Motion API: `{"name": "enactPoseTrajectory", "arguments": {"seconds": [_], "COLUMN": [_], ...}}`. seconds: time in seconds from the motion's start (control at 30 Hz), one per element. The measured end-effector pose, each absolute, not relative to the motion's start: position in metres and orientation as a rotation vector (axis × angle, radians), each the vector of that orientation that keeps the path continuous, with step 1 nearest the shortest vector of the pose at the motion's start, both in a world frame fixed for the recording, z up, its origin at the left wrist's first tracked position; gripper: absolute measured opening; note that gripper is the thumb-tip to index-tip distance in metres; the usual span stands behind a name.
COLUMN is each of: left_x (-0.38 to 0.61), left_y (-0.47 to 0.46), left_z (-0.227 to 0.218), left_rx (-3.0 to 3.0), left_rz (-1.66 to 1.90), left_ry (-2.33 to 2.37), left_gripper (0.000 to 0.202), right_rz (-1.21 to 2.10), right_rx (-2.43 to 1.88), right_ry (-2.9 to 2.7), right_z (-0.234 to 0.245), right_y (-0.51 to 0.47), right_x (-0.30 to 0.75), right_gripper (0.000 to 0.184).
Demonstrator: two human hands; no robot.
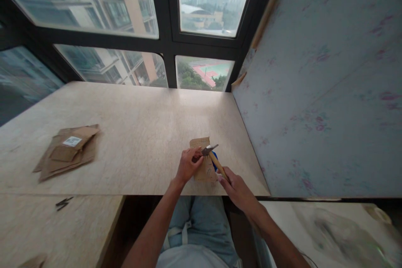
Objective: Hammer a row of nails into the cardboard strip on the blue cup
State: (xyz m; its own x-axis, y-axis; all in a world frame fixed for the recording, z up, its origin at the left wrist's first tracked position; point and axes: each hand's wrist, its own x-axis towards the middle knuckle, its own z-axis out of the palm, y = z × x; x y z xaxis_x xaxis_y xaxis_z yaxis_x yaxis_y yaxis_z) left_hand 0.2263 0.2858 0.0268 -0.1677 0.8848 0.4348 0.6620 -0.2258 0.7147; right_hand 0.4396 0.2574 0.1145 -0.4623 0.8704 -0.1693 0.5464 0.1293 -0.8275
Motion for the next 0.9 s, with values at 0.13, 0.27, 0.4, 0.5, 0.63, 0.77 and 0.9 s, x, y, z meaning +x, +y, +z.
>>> {"name": "enactPoseTrajectory", "arguments": {"seconds": [0.13,0.27,0.4,0.5,0.63,0.77,0.9], "left_x": [0.226,0.227,0.227,0.227,0.227,0.227,0.227], "left_y": [0.286,0.287,0.288,0.288,0.287,0.287,0.287], "left_z": [0.026,0.027,0.026,0.024,0.020,0.018,0.016], "left_rx": [1.847,1.834,1.813,1.781,1.726,1.738,1.741], "left_rz": [1.338,1.342,1.348,1.363,1.375,1.386,1.413], "left_ry": [1.762,1.723,1.689,1.657,1.642,1.640,1.645], "left_gripper": [0.040,0.042,0.044,0.046,0.048,0.049,0.047], "right_rz": [1.306,1.252,1.191,1.210,1.209,1.221,1.282], "right_rx": [-1.367,-1.358,-1.422,-1.426,-1.388,-1.376,-1.386], "right_ry": [-2.021,-1.939,-2.016,-2.031,-1.964,-1.955,-1.920], "right_z": [0.110,0.117,0.111,0.108,0.117,0.121,0.109], "right_y": [0.250,0.248,0.254,0.257,0.256,0.253,0.251], "right_x": [0.441,0.438,0.435,0.437,0.442,0.442,0.441], "right_gripper": [0.031,0.032,0.027,0.025,0.031,0.034,0.032]}}
